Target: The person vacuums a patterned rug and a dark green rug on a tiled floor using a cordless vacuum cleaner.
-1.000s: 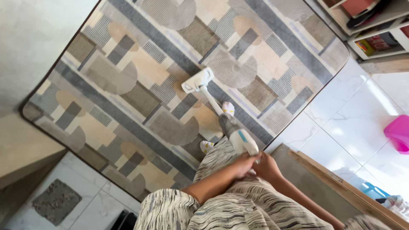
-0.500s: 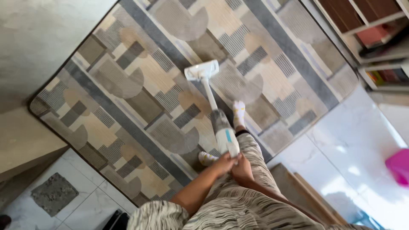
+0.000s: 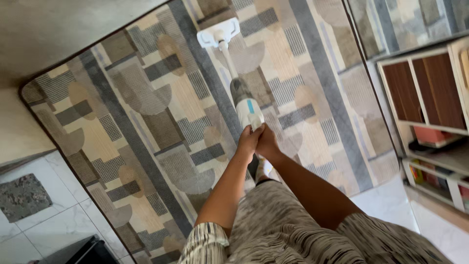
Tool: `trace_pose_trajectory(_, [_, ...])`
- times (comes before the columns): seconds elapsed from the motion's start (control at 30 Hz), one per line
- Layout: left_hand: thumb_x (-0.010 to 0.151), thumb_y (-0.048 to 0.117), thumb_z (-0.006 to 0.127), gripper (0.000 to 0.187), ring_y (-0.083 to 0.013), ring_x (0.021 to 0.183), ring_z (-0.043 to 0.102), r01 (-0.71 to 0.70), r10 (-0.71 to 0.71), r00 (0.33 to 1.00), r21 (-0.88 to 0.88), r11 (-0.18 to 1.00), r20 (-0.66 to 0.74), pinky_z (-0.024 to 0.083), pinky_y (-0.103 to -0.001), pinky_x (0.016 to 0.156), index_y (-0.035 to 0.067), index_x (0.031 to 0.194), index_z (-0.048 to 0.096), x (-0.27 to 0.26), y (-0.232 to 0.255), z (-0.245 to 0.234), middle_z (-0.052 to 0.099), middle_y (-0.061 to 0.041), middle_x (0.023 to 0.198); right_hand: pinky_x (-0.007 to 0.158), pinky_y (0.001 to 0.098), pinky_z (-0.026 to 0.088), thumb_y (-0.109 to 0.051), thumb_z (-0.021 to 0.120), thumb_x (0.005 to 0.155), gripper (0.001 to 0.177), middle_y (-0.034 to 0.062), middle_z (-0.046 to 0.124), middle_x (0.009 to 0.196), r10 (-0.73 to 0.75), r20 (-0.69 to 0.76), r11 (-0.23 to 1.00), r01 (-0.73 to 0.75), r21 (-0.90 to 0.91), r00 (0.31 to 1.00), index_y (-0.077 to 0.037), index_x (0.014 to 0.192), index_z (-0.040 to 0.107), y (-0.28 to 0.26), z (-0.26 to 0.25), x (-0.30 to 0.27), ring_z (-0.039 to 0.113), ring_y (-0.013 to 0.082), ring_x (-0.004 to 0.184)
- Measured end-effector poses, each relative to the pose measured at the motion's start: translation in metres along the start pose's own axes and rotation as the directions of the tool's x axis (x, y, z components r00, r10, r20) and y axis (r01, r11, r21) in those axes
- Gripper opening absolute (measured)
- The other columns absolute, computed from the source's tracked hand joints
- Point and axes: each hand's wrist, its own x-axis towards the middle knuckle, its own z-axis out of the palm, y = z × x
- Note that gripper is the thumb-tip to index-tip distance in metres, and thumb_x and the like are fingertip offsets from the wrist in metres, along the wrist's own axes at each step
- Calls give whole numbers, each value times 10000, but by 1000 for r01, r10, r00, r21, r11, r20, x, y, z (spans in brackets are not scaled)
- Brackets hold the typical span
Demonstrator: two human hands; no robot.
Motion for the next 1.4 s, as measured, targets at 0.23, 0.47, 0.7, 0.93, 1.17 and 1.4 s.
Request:
trace_pose_trajectory(0.23, [933, 496, 630, 896, -237, 1351, 446, -35, 18, 988, -113, 993, -153, 463, -429, 1049, 249, 1623, 114, 2, 91, -2, 324, -69, 1568, 800, 449, 555, -358, 770, 792, 589, 295, 690, 993, 35, 0, 997, -35, -68, 999, 127, 1066, 579, -74, 13, 131, 707, 362, 920])
trace_pose_trajectory(0.47, [882, 499, 673, 877, -229, 1484, 323, -161, 166, 986, -170, 972, 13, 303, -434, 1138, 222, 1592, 239, 3, 106, -26, 371, -23, 1580, 792, 434, 582, -300, 766, 806, 525, 294, 706, 983, -38, -20, 996, 36, -75, 999, 129, 1082, 643, -110, 18, 187, 727, 351, 911])
trace_pose_trajectory(0.7, [886, 533, 593, 652, -210, 1406, 398, 163, -149, 958, -37, 986, 246, 360, -574, 1018, 249, 1449, 424, -42, 37, -18, 467, -15, 1490, 813, 455, 551, -336, 773, 830, 558, 273, 694, 985, 28, -13, 994, -29, -101, 1000, 98, 1139, 606, -13, -27, 74, 708, 361, 930])
trace_pose_trajectory(0.93, [912, 455, 680, 629, -238, 1325, 526, 247, -547, 727, 586, 772, 414, 410, -566, 1087, 229, 1437, 418, -123, -138, 6, 553, -74, 1454, 752, 486, 604, -388, 725, 833, 690, 207, 745, 1061, 559, 35, 829, -558, -29, 829, -79, 1420, 536, 137, -55, -221, 764, 384, 857])
trace_pose_trajectory(1.17, [892, 465, 673, 733, -278, 1329, 495, 173, -785, 433, 814, 555, 443, 407, -527, 1048, 151, 1519, 457, -195, -231, 47, 536, -132, 1454, 750, 457, 551, -321, 780, 797, 498, 221, 742, 924, 544, -159, 815, -564, -133, 824, -34, 1180, 642, 152, -83, -439, 698, 357, 857])
trace_pose_trajectory(1.4, [884, 436, 693, 774, -272, 1299, 531, 37, -710, 508, 812, 583, 487, 467, -450, 1011, 101, 1544, 465, -185, -221, 78, 560, -147, 1459, 638, 438, 573, -264, 711, 817, 440, 202, 756, 777, 776, -102, 631, -768, 109, 622, -86, 1219, 697, 135, -125, -433, 720, 295, 627])
